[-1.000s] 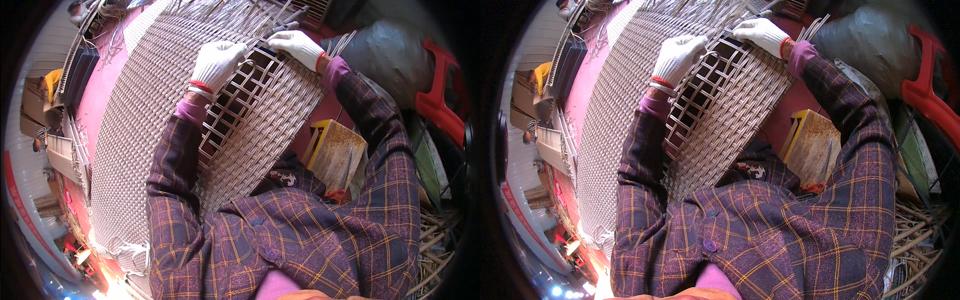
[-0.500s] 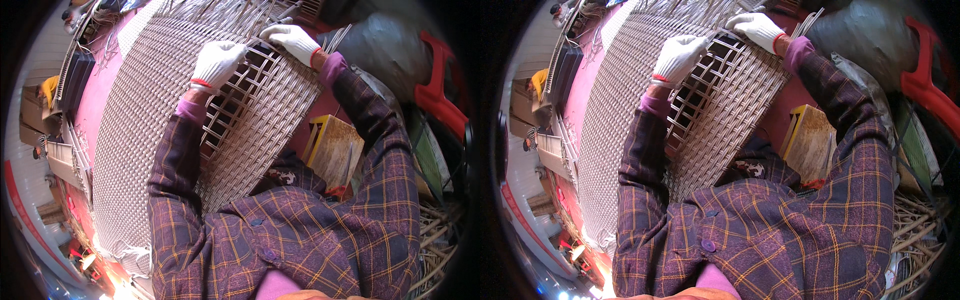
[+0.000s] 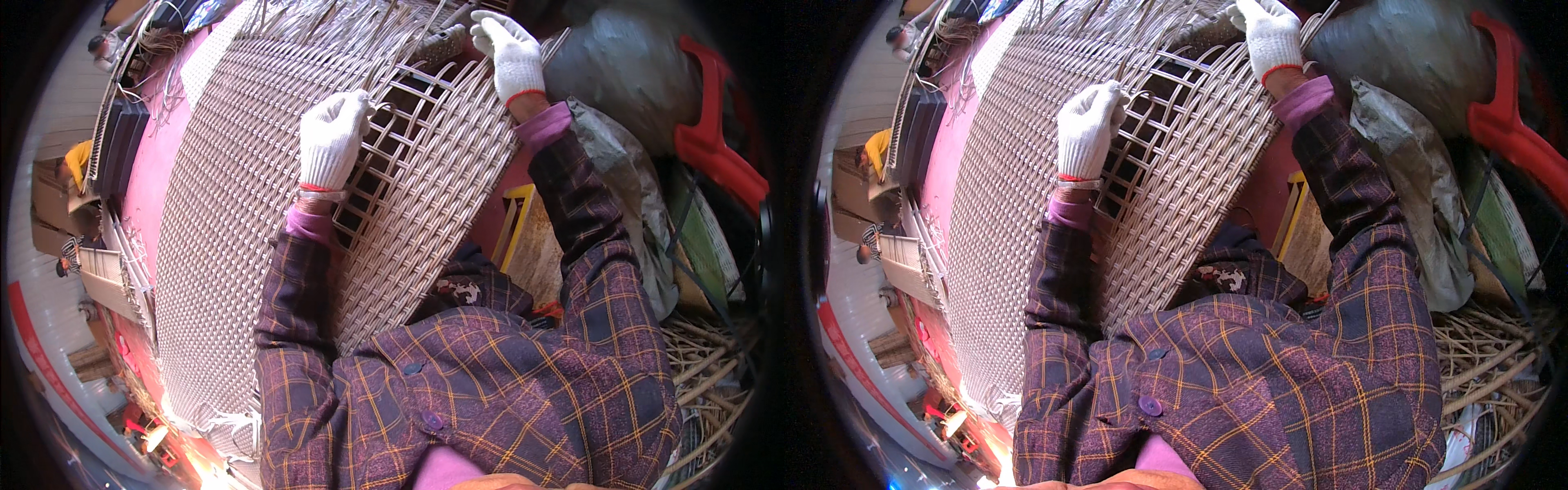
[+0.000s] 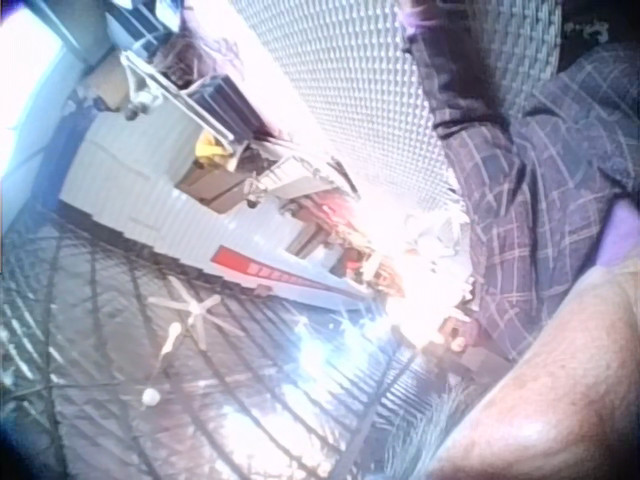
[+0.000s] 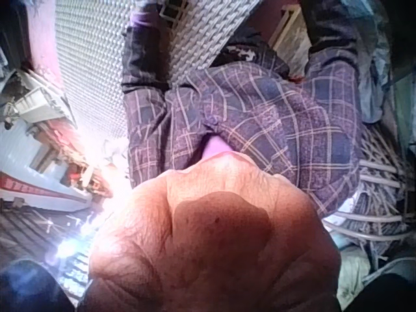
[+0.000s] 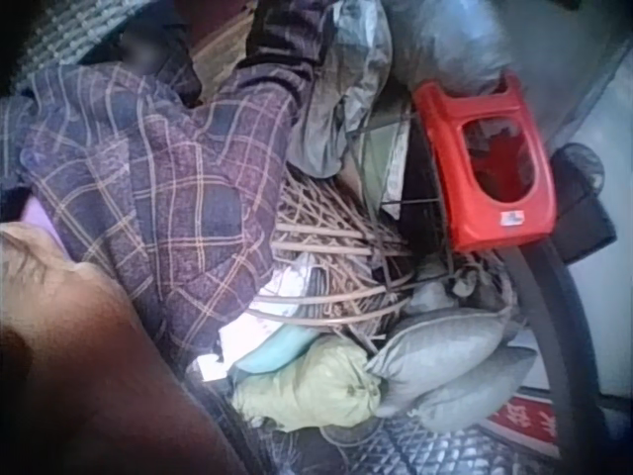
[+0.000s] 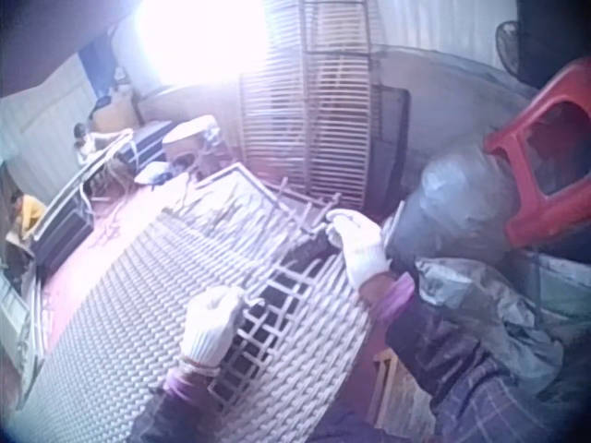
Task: The person weaves a large flat basket by hand, repeatedly threading flexible strips through a grid-like frame. They pull each strip through the openings and press it into place, working across the surface of the basket.
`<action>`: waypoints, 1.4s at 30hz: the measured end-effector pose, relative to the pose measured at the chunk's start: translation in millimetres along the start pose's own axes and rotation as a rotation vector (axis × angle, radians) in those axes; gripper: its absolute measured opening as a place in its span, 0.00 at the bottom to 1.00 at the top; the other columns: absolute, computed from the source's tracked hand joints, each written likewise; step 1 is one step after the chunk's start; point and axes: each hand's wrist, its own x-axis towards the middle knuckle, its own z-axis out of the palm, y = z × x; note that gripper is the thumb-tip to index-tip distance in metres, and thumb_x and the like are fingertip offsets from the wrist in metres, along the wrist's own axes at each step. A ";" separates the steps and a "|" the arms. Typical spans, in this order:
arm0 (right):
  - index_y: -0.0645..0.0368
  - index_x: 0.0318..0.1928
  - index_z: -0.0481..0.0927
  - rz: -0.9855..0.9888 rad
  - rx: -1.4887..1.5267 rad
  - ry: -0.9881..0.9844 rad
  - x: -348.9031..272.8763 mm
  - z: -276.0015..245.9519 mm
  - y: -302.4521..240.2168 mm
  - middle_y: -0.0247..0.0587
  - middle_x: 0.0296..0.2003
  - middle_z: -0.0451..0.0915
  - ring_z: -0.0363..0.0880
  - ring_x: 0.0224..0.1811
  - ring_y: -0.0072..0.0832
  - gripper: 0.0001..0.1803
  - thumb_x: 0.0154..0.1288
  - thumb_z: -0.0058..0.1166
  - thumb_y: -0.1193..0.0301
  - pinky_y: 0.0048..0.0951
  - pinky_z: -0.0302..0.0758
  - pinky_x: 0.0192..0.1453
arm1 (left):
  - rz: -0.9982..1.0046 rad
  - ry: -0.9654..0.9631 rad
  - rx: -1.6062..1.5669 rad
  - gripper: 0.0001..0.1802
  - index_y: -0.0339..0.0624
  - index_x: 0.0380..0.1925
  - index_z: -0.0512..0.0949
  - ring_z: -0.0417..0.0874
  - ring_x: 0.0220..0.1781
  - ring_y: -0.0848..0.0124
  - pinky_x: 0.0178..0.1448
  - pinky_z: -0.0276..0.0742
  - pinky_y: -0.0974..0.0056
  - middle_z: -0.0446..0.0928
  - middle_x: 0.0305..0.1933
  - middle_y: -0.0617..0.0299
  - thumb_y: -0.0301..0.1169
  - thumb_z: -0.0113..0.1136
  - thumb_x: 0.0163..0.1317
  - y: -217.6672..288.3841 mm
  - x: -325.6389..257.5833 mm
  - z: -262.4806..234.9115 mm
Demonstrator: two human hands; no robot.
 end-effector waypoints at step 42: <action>0.45 0.53 0.93 -0.684 -1.461 -1.156 -11.8 36.7 -43.1 0.42 0.81 0.70 0.71 0.80 0.47 0.17 0.67 0.60 0.74 0.53 0.75 0.79 | 0.061 0.038 0.001 0.17 0.37 0.35 0.90 0.75 0.26 0.82 0.33 0.69 0.70 0.80 0.24 0.70 0.38 0.65 0.79 -13.0 -6.2 0.9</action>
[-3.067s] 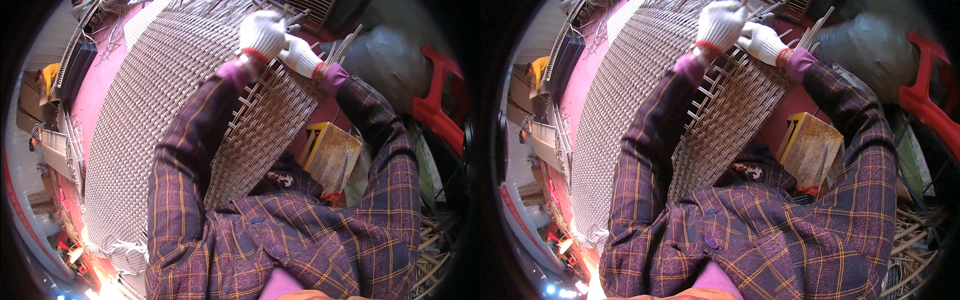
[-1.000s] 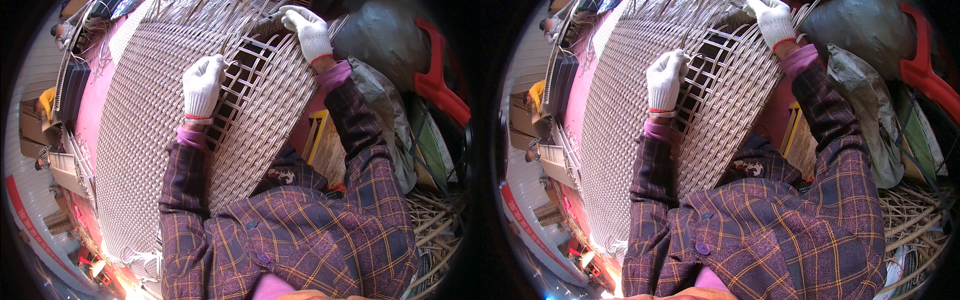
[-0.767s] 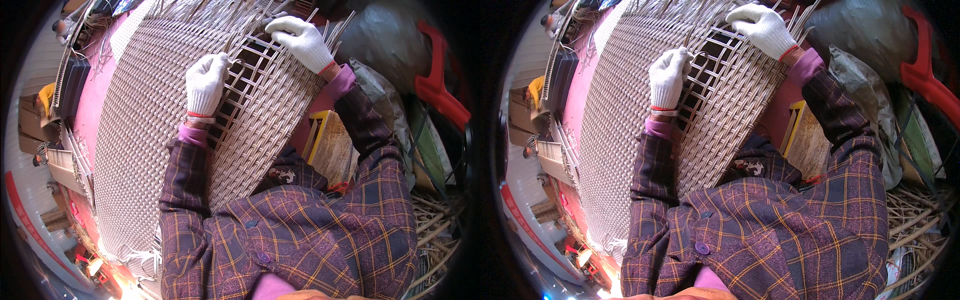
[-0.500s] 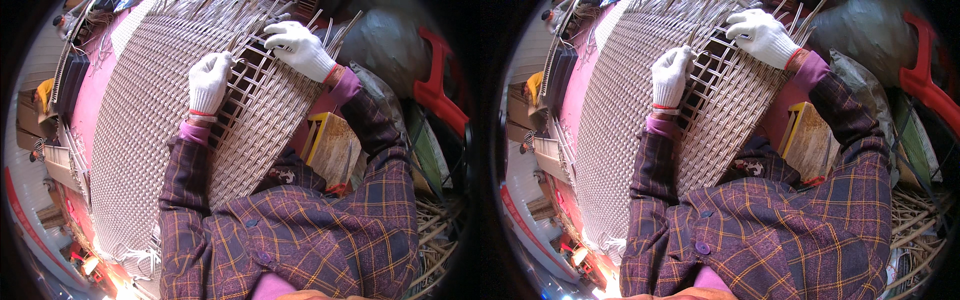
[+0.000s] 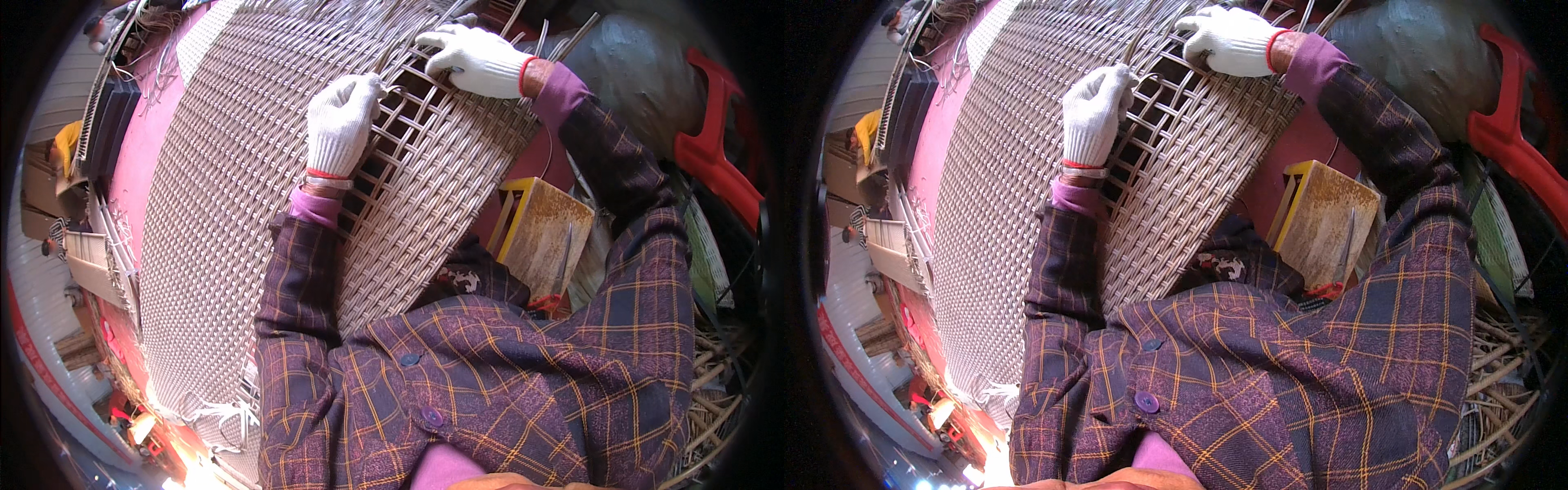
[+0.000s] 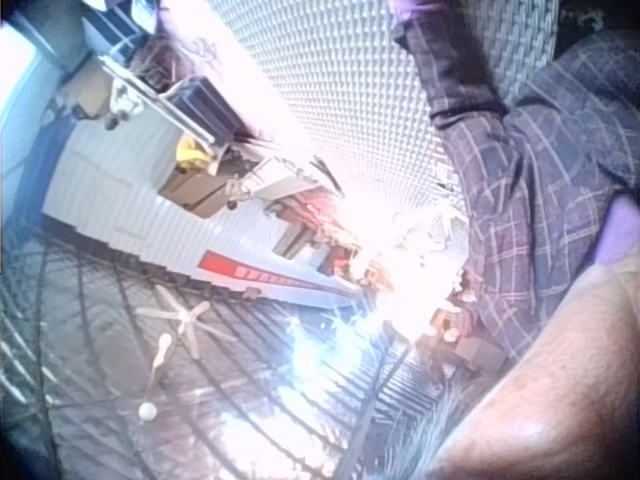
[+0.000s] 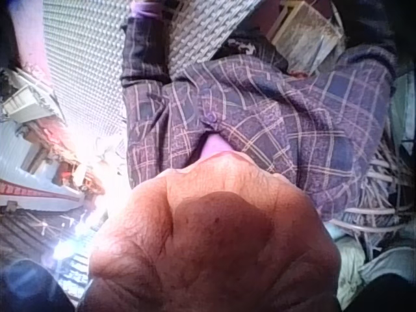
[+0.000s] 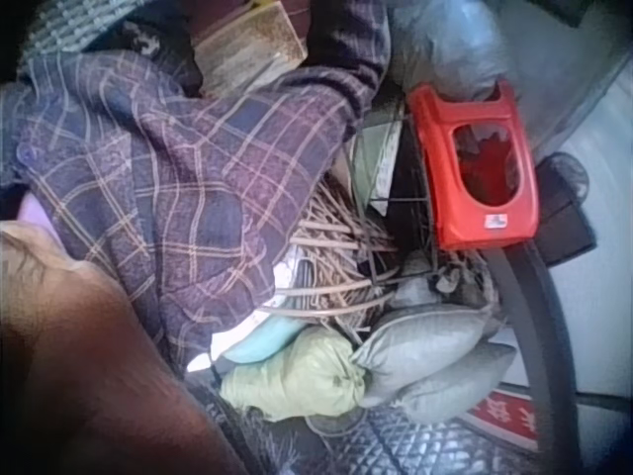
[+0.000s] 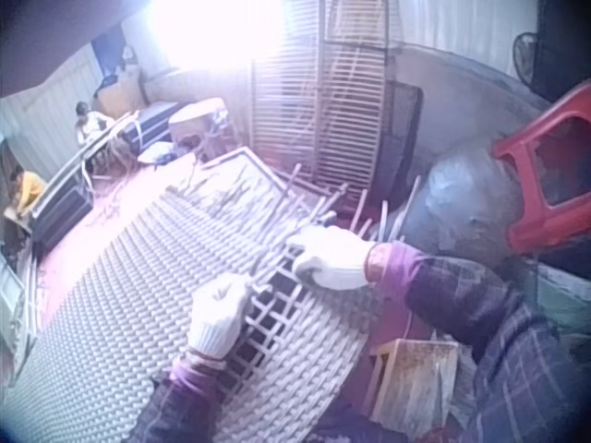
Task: The person weaves a large flat basket by hand, repeatedly threading flexible strips through a grid-like frame. They pull each strip through the openings and press it into place, working across the surface of the basket.
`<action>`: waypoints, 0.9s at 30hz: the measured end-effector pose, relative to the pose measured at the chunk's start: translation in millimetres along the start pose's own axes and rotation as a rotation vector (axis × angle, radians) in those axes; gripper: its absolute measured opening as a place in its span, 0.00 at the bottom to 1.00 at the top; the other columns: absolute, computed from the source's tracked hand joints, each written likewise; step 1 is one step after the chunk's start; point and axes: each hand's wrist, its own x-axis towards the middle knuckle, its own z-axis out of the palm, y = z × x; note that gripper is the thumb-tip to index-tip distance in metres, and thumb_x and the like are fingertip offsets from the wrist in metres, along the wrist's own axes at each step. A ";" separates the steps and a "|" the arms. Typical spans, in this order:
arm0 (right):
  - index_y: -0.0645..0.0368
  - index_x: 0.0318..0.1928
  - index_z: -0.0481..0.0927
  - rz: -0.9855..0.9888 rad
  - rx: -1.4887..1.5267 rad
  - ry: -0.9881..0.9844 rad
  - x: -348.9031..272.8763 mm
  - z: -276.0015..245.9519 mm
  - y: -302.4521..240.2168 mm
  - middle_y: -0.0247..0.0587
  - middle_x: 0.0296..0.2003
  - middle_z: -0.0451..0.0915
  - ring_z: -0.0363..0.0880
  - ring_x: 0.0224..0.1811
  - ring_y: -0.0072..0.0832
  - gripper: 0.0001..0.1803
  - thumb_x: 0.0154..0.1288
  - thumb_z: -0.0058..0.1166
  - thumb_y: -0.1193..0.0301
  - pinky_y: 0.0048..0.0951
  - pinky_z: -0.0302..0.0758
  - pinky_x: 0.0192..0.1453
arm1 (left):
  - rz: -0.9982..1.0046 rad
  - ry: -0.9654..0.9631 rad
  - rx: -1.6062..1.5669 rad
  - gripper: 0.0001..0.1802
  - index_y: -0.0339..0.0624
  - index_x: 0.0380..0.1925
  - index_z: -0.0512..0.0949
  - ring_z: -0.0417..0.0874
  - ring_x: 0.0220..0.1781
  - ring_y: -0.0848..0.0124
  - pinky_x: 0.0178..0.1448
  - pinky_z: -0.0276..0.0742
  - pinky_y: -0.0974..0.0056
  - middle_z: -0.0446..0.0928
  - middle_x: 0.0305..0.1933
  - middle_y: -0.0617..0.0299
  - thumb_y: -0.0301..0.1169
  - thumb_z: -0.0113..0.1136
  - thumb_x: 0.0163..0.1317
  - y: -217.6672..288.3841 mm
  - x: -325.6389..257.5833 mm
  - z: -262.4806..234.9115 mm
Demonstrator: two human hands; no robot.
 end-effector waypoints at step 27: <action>0.57 0.47 0.89 -0.077 0.143 0.516 -19.5 12.7 -11.4 0.44 0.68 0.84 0.79 0.74 0.45 0.07 0.70 0.68 0.75 0.45 0.76 0.78 | 0.032 0.006 -0.043 0.16 0.36 0.35 0.90 0.77 0.27 0.81 0.34 0.72 0.70 0.81 0.25 0.68 0.38 0.66 0.77 -3.3 -0.2 -1.7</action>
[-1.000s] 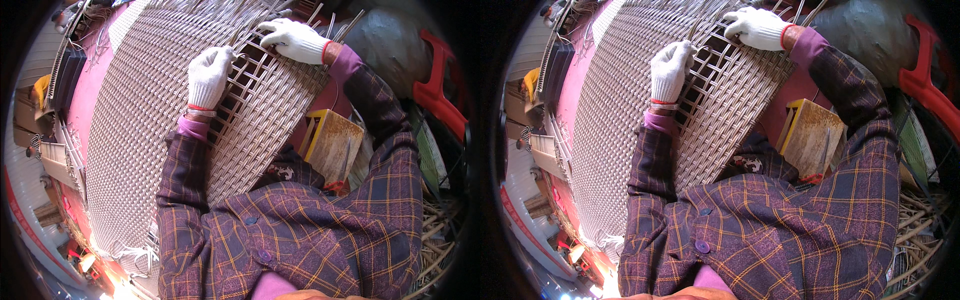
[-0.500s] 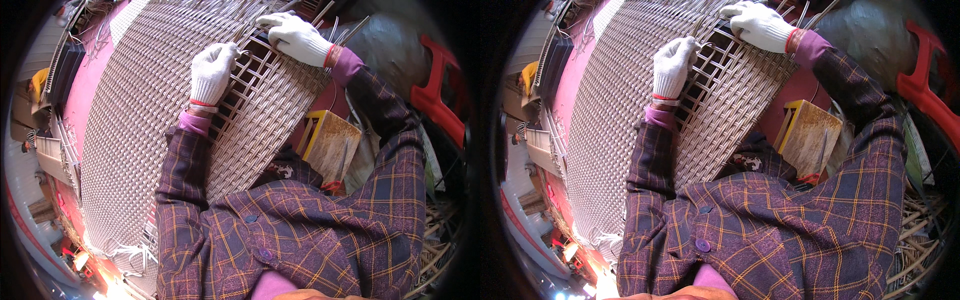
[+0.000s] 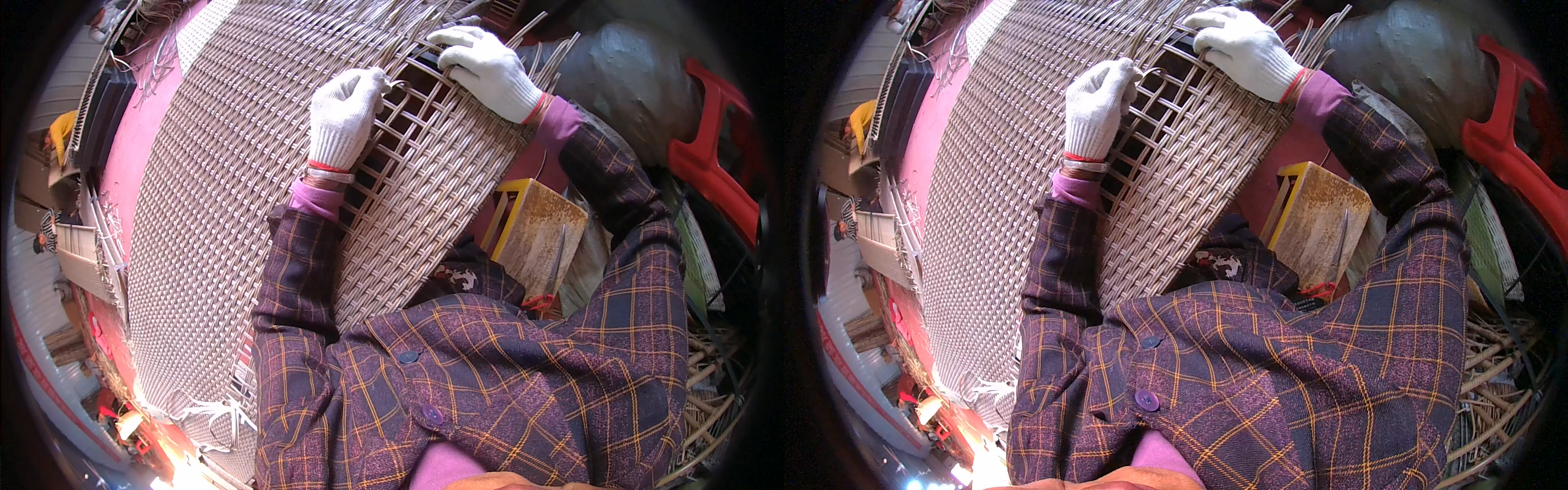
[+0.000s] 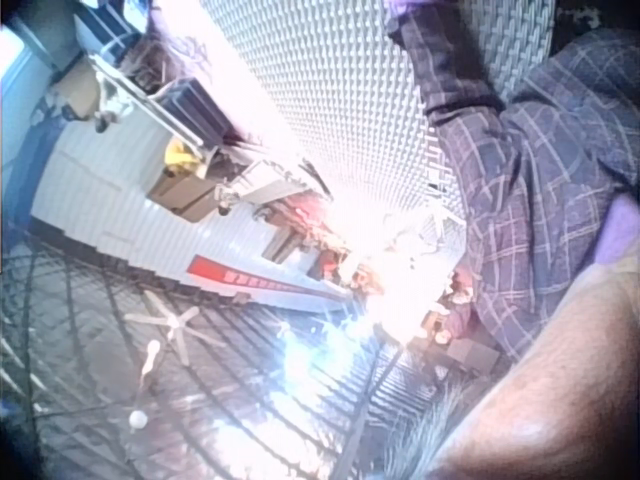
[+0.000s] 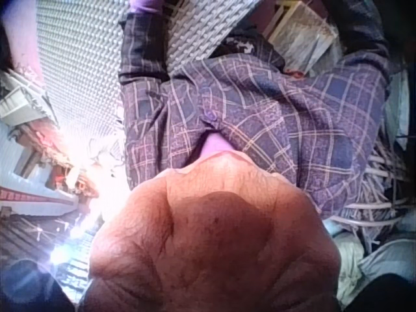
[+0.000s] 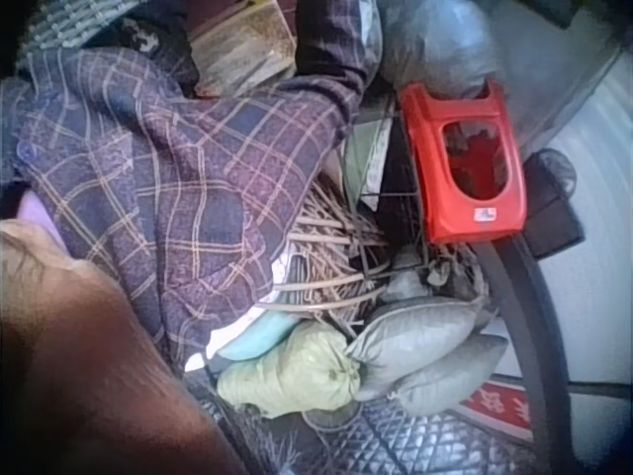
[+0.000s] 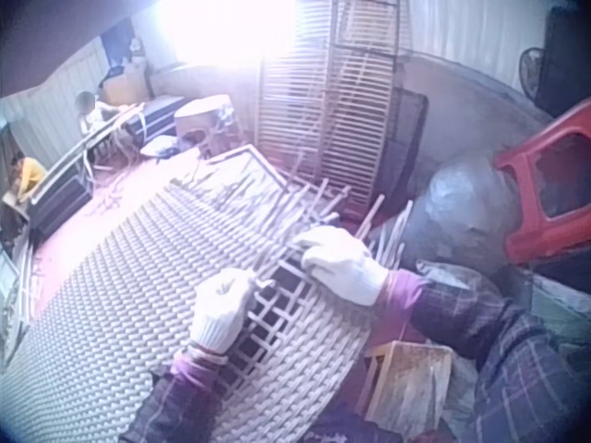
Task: The person weaves a large flat basket by hand, repeatedly threading flexible strips through a grid-like frame. They pull each strip through the openings and press it into place, working across the surface of the basket.
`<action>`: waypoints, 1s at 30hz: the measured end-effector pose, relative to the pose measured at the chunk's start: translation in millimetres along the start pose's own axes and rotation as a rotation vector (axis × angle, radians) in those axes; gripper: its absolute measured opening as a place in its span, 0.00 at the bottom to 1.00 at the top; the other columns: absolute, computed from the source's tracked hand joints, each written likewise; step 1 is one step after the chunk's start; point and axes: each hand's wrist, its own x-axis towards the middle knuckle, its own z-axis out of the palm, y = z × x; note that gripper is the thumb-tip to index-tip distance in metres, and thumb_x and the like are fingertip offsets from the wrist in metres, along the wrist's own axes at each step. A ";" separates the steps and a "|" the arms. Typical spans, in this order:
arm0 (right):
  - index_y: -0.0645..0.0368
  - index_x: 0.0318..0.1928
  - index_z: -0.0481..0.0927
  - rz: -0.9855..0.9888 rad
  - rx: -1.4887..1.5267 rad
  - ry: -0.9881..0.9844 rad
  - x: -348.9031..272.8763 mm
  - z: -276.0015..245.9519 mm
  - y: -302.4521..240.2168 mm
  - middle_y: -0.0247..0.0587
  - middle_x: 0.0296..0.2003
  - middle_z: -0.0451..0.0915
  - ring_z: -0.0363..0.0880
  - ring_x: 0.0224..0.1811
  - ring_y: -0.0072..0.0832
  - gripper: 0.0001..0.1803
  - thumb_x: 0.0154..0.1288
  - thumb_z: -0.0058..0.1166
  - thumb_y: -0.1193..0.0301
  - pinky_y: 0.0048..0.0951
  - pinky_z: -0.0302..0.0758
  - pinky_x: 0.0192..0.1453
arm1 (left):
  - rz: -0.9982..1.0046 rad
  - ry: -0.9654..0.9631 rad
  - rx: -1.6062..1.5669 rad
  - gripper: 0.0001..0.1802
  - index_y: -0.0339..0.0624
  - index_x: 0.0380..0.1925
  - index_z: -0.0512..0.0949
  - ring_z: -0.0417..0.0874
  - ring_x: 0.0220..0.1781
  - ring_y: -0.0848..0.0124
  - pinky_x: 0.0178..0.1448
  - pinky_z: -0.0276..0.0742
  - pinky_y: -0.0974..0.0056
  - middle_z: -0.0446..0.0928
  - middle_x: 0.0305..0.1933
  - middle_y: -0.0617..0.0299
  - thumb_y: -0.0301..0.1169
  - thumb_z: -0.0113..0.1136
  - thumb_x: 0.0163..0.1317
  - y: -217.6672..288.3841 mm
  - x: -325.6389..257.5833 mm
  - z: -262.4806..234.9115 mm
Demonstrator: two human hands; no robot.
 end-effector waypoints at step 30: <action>0.55 0.42 0.87 0.117 -0.409 0.229 48.2 -64.5 11.0 0.45 0.47 0.88 0.87 0.54 0.47 0.14 0.53 0.60 0.75 0.45 0.80 0.64 | -0.058 0.027 -0.084 0.16 0.36 0.36 0.90 0.74 0.25 0.83 0.31 0.68 0.72 0.80 0.24 0.70 0.37 0.66 0.78 -2.8 -1.5 1.3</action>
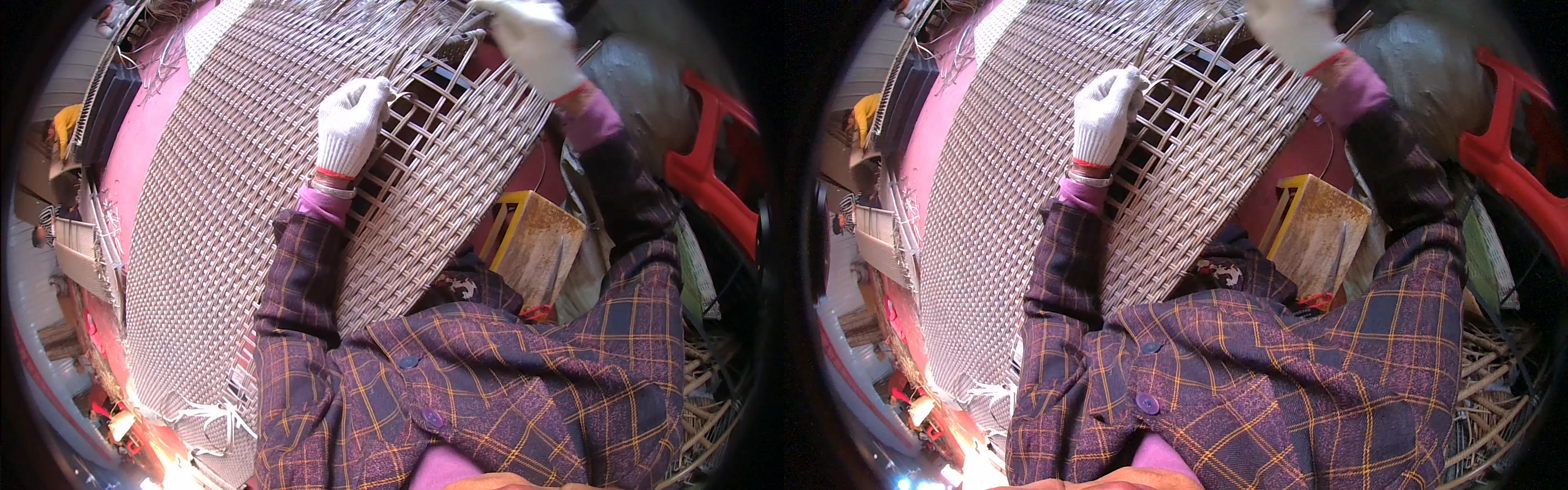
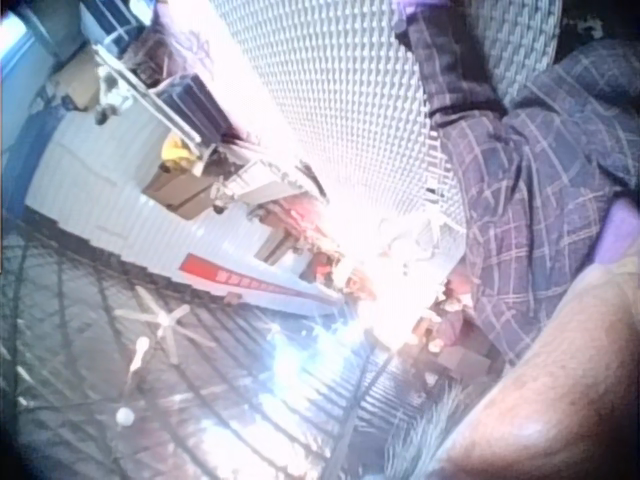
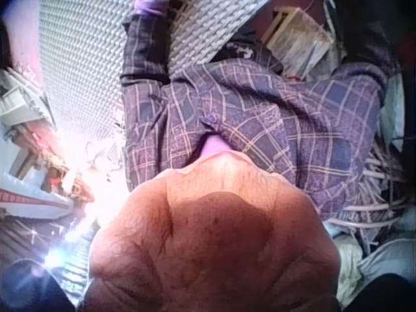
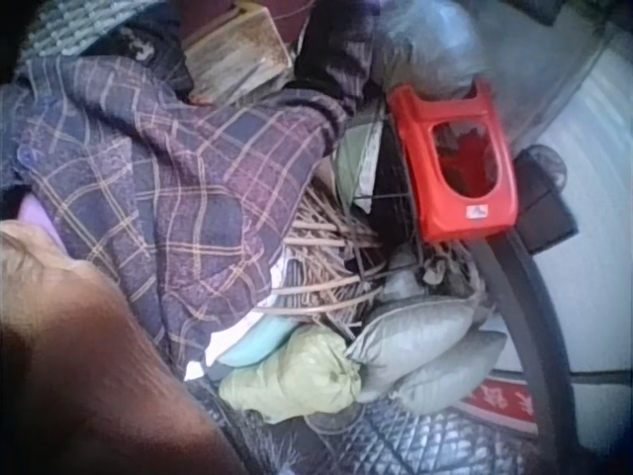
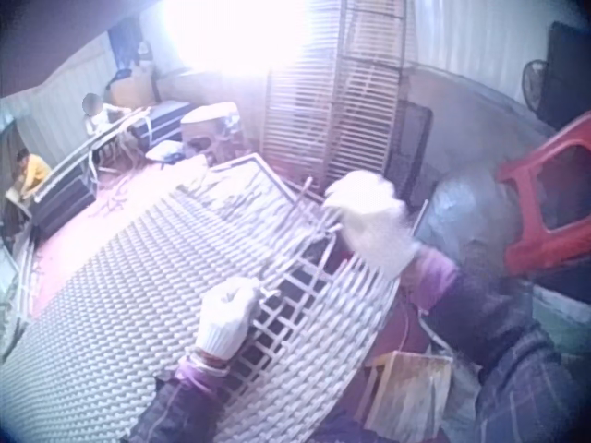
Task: The person weaves a large flat basket by hand, repeatedly threading flexible strips through a grid-like frame. They pull each strip through the openings and press it into place, working across the surface of the basket.
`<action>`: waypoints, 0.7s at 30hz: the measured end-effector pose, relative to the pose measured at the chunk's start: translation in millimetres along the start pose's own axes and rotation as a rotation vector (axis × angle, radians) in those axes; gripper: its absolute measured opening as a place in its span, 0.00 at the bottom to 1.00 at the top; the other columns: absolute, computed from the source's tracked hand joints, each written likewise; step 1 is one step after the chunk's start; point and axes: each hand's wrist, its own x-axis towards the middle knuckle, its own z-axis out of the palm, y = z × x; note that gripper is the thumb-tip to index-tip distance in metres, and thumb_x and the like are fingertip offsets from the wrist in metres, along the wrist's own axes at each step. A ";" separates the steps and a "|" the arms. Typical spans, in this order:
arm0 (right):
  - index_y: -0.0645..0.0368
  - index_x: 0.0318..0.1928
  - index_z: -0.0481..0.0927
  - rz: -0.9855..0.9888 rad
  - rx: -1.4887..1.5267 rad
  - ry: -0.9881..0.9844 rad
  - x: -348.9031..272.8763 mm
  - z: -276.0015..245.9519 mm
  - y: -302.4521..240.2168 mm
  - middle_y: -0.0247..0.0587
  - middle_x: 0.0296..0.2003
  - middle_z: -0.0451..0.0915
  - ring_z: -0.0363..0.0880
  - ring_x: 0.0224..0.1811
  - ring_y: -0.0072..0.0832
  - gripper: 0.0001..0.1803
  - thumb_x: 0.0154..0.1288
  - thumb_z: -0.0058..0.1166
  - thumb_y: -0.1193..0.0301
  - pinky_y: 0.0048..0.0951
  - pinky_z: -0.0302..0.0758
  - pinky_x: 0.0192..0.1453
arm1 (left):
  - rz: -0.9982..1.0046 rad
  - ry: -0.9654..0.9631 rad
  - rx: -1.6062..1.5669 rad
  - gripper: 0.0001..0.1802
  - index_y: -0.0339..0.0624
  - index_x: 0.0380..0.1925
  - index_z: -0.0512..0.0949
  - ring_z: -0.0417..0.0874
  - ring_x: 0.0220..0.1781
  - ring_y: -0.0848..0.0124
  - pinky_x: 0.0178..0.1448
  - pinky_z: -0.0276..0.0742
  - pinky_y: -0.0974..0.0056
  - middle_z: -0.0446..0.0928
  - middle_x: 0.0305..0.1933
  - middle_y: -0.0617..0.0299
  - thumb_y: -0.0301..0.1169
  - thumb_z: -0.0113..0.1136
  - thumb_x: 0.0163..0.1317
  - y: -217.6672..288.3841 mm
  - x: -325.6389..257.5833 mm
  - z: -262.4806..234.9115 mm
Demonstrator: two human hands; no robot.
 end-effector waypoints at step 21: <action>0.50 0.36 0.83 -0.286 0.039 0.156 32.9 40.5 -29.6 0.32 0.44 0.86 0.84 0.57 0.37 0.11 0.49 0.62 0.65 0.44 0.78 0.62 | 0.009 -0.023 0.016 0.15 0.38 0.37 0.89 0.76 0.25 0.83 0.30 0.69 0.74 0.81 0.25 0.69 0.38 0.65 0.79 -0.2 -0.8 -1.8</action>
